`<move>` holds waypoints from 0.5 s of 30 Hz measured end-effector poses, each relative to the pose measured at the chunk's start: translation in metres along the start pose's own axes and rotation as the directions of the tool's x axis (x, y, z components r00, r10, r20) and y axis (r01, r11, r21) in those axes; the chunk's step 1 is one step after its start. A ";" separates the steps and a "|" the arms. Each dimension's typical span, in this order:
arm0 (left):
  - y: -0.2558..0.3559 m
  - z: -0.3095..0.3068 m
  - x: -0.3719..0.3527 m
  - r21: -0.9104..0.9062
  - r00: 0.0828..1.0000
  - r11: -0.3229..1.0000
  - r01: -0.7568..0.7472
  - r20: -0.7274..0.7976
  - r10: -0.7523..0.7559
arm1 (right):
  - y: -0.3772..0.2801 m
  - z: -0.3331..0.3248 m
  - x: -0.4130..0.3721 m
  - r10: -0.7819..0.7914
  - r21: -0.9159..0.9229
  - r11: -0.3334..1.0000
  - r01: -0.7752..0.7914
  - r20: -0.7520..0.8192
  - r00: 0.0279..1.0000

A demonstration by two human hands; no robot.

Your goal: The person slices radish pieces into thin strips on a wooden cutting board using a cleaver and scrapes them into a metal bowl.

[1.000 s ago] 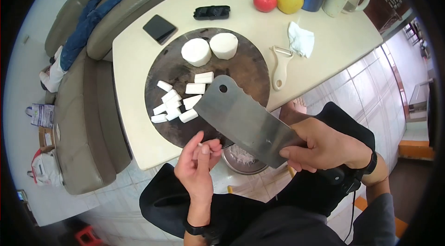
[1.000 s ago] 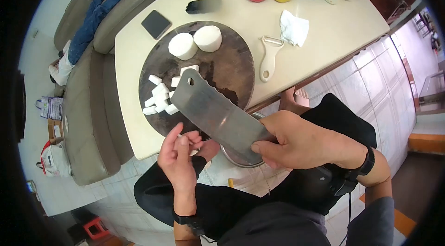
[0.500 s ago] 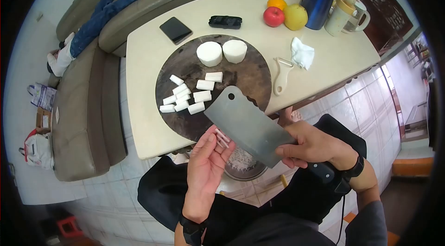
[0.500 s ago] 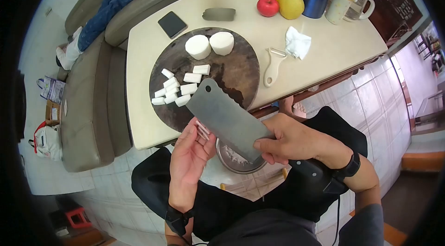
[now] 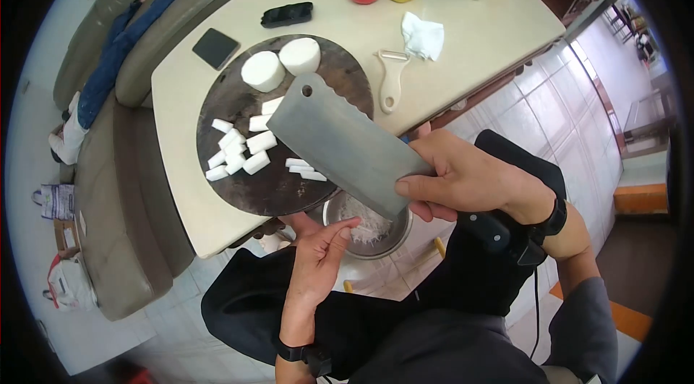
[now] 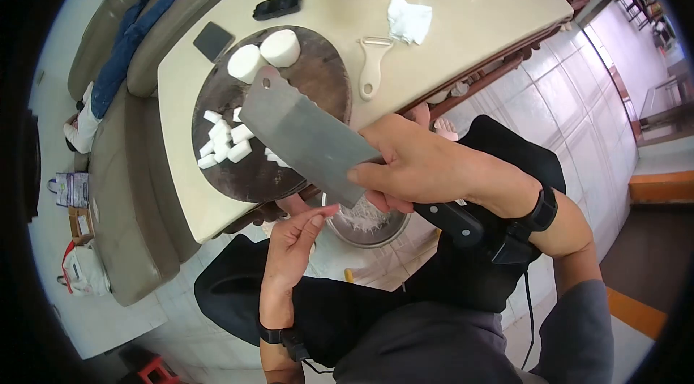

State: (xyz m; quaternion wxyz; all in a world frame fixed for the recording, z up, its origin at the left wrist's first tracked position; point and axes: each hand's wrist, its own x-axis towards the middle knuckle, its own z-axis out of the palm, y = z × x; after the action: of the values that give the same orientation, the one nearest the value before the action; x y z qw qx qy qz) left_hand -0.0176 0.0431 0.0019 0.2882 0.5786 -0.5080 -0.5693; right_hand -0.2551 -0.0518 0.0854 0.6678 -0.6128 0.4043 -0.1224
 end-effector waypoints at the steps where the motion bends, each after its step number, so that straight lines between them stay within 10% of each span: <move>1: 0.000 0.001 0.000 0.074 0.999 0.996 0.053 0.001 -0.054 | 0.001 -0.001 -0.001 -0.002 -0.040 0.999 0.002 -0.002 1.000; 11: -0.010 0.010 0.004 -0.018 0.978 0.992 -0.126 -0.173 0.121 | 0.002 -0.003 -0.005 0.037 -0.088 0.995 -0.036 -0.001 0.999; 15: 0.007 0.006 0.011 0.476 0.790 0.802 -0.363 -0.300 0.535 | 0.003 0.004 -0.009 -0.133 -0.333 0.941 0.067 -0.178 0.975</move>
State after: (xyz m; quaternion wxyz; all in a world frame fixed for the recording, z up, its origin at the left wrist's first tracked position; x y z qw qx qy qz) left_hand -0.0270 0.0320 0.0033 0.3977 0.5918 -0.6624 -0.2299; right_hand -0.2593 -0.0427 0.0857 0.5070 -0.7190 0.4516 -0.1485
